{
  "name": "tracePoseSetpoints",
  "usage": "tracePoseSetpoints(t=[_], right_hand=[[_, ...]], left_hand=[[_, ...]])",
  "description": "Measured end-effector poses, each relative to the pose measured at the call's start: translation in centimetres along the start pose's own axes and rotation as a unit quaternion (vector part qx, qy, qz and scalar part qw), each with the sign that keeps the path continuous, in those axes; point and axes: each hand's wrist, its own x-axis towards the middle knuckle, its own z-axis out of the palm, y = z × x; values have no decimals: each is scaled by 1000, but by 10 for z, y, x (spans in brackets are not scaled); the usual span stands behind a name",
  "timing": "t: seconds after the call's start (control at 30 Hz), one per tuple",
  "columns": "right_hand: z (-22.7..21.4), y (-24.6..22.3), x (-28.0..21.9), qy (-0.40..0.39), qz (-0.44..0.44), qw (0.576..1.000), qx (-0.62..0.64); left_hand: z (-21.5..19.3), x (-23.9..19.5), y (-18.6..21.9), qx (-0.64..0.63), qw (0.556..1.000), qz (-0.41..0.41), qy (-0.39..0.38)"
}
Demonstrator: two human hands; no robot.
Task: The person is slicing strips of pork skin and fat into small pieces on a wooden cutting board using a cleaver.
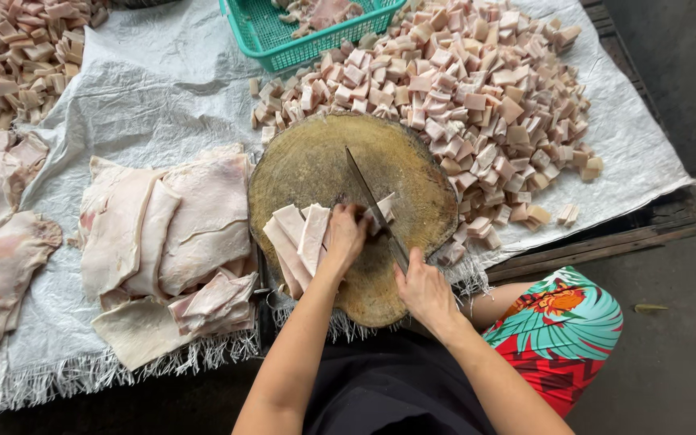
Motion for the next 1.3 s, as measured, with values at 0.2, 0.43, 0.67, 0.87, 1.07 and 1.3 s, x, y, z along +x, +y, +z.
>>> tracePoseSetpoints(t=[0.2,0.43,0.67,0.87,1.07,1.3], right_hand=[[-34,56,26,-146,80,919,359],[-40,103,8,-178,168,708,663],[-73,85,-27,-32,149,910,387],[-72,62,-37,0,172,941,290],[-73,58,-38,3,176,951,255],[-47,82,-35,102,30,982,155]], left_hand=[[-11,-13,30,-46,984,-80,-151],[-11,4,29,-55,997,-26,-55],[6,21,90,32,993,-9,-110],[36,56,106,130,977,-25,-168],[-4,156,171,-111,993,-30,-21],[-86,136,66,112,989,-60,-75]])
